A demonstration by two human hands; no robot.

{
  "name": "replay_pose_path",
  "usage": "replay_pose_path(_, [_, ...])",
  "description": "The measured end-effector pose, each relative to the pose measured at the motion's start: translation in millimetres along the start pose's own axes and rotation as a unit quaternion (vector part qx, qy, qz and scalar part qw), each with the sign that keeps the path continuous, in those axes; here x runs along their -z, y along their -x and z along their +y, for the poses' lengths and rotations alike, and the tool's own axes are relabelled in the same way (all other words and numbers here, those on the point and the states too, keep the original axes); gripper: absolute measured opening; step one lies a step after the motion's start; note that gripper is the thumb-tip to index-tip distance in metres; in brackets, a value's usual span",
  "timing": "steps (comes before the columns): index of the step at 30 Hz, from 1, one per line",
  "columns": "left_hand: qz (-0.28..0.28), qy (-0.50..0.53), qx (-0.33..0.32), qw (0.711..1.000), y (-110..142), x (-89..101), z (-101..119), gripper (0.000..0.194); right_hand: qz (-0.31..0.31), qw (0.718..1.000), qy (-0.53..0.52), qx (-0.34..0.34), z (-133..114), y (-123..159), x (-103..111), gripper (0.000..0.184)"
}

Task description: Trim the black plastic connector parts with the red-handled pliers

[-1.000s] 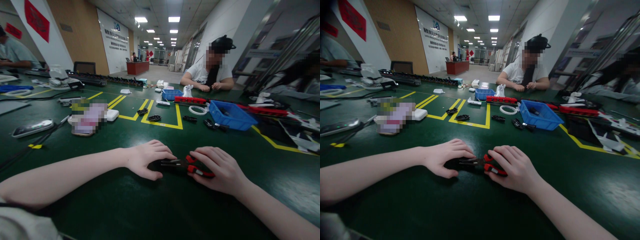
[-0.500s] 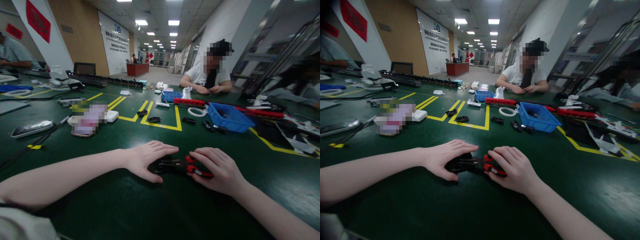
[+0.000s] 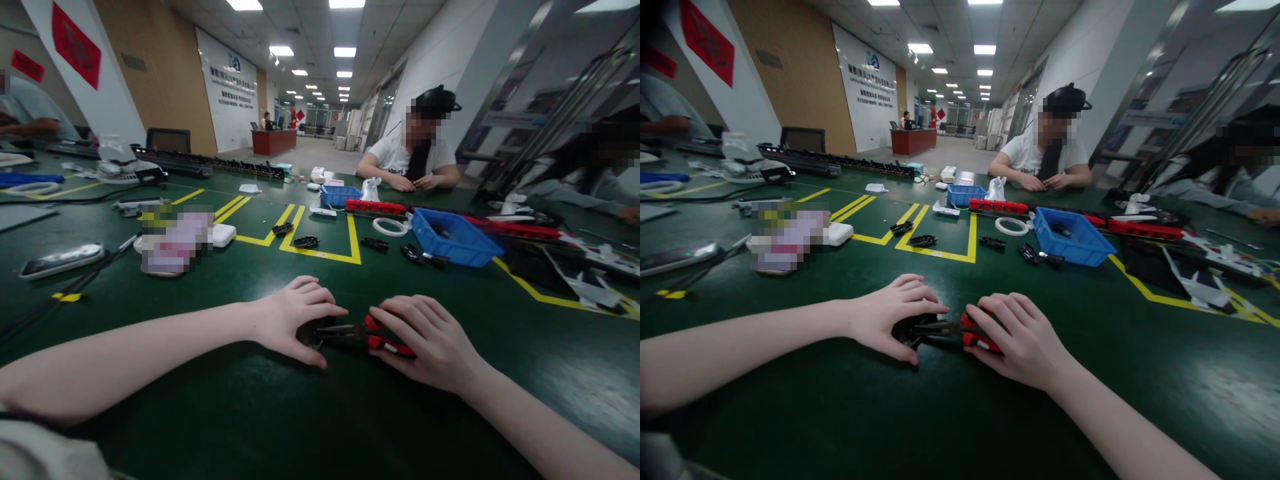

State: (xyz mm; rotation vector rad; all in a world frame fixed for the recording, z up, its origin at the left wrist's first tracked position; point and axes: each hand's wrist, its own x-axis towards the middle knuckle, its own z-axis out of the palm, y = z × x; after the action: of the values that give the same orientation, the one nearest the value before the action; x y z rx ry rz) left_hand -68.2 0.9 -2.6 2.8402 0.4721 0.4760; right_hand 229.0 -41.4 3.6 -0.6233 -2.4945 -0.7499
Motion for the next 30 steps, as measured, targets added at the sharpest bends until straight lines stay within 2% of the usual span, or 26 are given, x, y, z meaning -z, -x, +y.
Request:
replay_pose_path(5, [0.024, -0.023, 0.038, 0.999, 1, 0.3, 1, 0.090, 0.022, 0.998, 0.035, -0.050, 4, 4, -1, 0.040])
replay_pose_path(8, [0.007, 0.008, 0.013, 1.000, 1, 3.5, 1, 0.093, 0.008, 0.999, 0.023, -0.046, 9, 5, -2, 0.040])
replay_pose_path(13, [-0.041, 0.064, -0.054, 0.996, 0, 7.9, 0, 0.065, -0.009, 1.000, -0.005, -0.017, 11, 4, -1, 0.041])
replay_pose_path(16, [-0.050, 0.064, -0.061, 0.995, 0, 7.3, -1, 0.055, -0.004, 1.000, -0.017, -0.004, 9, 3, 0, 0.042])
replay_pose_path(21, [-0.020, 0.031, -0.005, 0.999, -1, 3.1, 1, 0.043, -0.003, 0.999, -0.031, -0.018, 8, 4, -1, 0.043])
replay_pose_path(26, [-0.005, 0.014, 0.066, 0.998, -1, -0.9, 2, 0.058, -0.005, 0.998, -0.046, -0.046, 10, 5, -2, 0.047])
replay_pose_path(30, [-0.031, 0.001, 0.069, 0.997, 0, -1.3, 2, 0.067, -0.006, 0.997, -0.054, -0.063, 11, 7, -3, 0.043])
